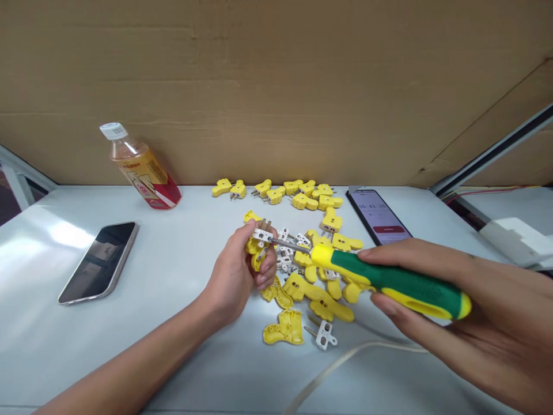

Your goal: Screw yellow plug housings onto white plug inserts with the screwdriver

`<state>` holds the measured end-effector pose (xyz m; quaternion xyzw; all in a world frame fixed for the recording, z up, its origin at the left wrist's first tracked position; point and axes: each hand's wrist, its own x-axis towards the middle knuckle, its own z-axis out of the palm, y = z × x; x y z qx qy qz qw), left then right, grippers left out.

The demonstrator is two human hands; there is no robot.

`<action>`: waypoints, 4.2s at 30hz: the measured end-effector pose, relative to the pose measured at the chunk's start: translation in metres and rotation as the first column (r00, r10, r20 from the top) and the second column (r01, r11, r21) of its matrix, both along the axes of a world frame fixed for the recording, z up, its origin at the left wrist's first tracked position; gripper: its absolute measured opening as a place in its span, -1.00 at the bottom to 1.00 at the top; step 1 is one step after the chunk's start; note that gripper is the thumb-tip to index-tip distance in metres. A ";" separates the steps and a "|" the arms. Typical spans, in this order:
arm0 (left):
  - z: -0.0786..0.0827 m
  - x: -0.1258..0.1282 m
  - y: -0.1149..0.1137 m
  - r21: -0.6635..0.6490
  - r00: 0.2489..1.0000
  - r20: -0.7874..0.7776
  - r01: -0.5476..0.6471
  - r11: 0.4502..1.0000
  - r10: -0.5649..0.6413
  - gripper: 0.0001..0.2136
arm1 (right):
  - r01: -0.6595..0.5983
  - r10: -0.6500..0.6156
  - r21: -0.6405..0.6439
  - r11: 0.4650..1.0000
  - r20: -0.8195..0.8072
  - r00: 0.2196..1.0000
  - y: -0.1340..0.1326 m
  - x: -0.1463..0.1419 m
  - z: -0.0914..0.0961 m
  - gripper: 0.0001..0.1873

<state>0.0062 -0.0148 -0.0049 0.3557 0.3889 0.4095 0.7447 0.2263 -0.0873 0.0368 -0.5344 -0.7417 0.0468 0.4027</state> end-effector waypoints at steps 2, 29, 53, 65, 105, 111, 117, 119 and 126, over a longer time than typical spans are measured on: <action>-0.002 0.001 -0.001 0.070 1.000 -0.010 -0.015 0.997 0.016 -0.70 | -0.050 0.051 -0.029 0.998 0.030 0.998 -0.001 0.001 -0.001 -0.83; -0.003 0.003 -0.004 0.209 0.996 -0.024 -0.080 0.975 0.086 -0.58 | -0.071 -0.105 -0.367 0.927 -0.437 0.893 0.001 -0.017 -0.019 -0.62; -0.001 0.007 -0.008 0.037 0.993 0.054 -0.107 0.994 0.105 -0.66 | 0.076 -0.066 0.047 0.996 -0.175 0.982 0.022 -0.014 -0.023 -0.90; -0.003 0.009 -0.009 -0.012 0.993 0.073 -0.097 0.995 0.098 -0.64 | 0.115 -0.106 0.031 0.993 -0.212 0.971 0.022 -0.012 -0.026 -0.89; -0.013 -0.009 -0.008 0.683 0.922 -0.261 -0.034 0.730 0.288 -0.67 | -0.671 -0.346 -0.647 0.361 -0.761 0.549 0.000 -0.020 -0.024 -0.38; -0.012 -0.016 -0.007 0.710 0.920 -0.305 0.049 0.703 0.244 -0.62 | -0.128 0.075 -0.299 0.946 -0.182 0.980 -0.008 -0.015 -0.033 -0.66; -0.003 -0.008 -0.006 0.558 0.930 -0.326 0.045 0.829 0.168 -0.56 | -0.129 0.060 0.219 0.967 0.298 0.953 -0.010 -0.020 -0.032 -0.71; -0.001 -0.004 -0.008 0.504 0.951 -0.265 -0.007 0.863 0.162 -0.55 | -0.028 0.027 0.075 0.997 0.010 1.000 -0.011 -0.022 -0.029 -0.79; -0.002 0.002 -0.010 0.282 0.991 -0.106 -0.046 0.958 0.079 -0.52 | 0.026 -0.197 -0.298 0.954 -0.562 0.803 -0.001 -0.027 -0.018 -0.73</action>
